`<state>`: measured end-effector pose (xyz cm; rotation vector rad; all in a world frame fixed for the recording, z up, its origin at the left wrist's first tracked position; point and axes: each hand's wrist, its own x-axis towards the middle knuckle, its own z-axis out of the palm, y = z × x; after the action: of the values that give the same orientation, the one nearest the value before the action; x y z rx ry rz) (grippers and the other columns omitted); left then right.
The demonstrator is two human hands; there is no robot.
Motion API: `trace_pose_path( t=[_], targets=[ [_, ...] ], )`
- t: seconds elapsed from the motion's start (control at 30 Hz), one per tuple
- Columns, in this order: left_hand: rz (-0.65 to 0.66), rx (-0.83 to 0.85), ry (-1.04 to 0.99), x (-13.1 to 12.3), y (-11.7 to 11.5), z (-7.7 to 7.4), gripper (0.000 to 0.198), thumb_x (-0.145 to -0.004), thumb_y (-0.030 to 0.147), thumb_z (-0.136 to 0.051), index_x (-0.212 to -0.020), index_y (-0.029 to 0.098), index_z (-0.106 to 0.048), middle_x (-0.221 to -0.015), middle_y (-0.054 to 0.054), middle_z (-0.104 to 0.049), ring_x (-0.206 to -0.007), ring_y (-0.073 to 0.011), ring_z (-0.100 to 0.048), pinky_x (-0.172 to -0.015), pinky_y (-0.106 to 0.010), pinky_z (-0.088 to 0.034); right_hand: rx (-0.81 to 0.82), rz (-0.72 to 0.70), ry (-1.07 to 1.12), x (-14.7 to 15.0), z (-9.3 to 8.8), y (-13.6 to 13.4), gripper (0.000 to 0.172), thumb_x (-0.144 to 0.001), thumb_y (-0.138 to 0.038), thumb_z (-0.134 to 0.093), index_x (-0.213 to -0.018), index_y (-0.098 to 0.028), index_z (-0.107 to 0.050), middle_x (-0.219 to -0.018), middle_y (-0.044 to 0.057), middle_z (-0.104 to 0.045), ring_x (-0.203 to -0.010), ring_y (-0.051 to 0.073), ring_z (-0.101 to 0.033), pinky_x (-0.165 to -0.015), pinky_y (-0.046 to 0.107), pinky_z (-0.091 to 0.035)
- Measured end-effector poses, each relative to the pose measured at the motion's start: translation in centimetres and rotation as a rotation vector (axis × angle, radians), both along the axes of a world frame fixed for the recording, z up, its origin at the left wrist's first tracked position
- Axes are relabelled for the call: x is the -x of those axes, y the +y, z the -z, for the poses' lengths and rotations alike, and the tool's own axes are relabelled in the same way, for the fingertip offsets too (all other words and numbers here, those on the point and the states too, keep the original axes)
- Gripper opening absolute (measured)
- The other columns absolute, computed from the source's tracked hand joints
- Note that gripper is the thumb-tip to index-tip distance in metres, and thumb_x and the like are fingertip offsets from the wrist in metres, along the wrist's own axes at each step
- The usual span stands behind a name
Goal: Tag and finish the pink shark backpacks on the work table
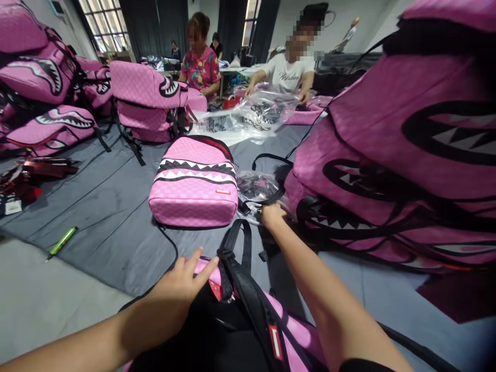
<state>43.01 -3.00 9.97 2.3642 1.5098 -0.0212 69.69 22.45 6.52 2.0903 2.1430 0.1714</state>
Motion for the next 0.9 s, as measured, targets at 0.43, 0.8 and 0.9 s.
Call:
trace_pose_path(
  t=[0.43, 0.8, 0.9],
  targets=[
    [-0.048, 0.091, 0.02, -0.4, 0.3, -1.1, 0.112, -0.06, -0.01, -0.044, -0.156, 0.035, -0.009, -0.164, -0.012, -0.011, -0.137, -0.0324, -0.041, -0.104, -0.046, -0.046, 0.1, -0.026, 0.004, -0.3, 1.0, 2.2, 0.034, -0.089, -0.017, -0.055, -0.117, -0.003, -0.067, -0.112, 0.03, -0.066, -0.112, 0.032, -0.063, -0.092, 0.039, -0.047],
    [-0.083, 0.186, 0.156, -1.2, 0.8, -1.6, 0.116, -0.06, -0.011, -0.048, -0.157, 0.035, -0.006, -0.165, -0.012, -0.005, -0.141, -0.0359, -0.036, -0.107, -0.047, -0.044, 0.112, 0.086, 0.082, -0.7, -0.9, 3.2, 0.036, -0.093, -0.015, -0.046, -0.123, -0.014, -0.067, -0.122, 0.019, -0.066, -0.114, 0.027, -0.063, -0.091, 0.035, -0.051],
    [-0.065, 0.127, 0.116, -0.9, 0.7, -1.0, 0.115, -0.06, -0.01, -0.049, -0.156, 0.037, -0.006, -0.165, -0.013, -0.008, -0.139, -0.0364, -0.039, -0.106, -0.049, -0.045, 0.088, 0.119, 0.081, -0.3, -0.7, 3.1, 0.039, -0.095, -0.017, -0.041, -0.125, -0.012, -0.065, -0.123, 0.023, -0.064, -0.112, 0.031, -0.063, -0.088, 0.039, -0.052]
  ],
)
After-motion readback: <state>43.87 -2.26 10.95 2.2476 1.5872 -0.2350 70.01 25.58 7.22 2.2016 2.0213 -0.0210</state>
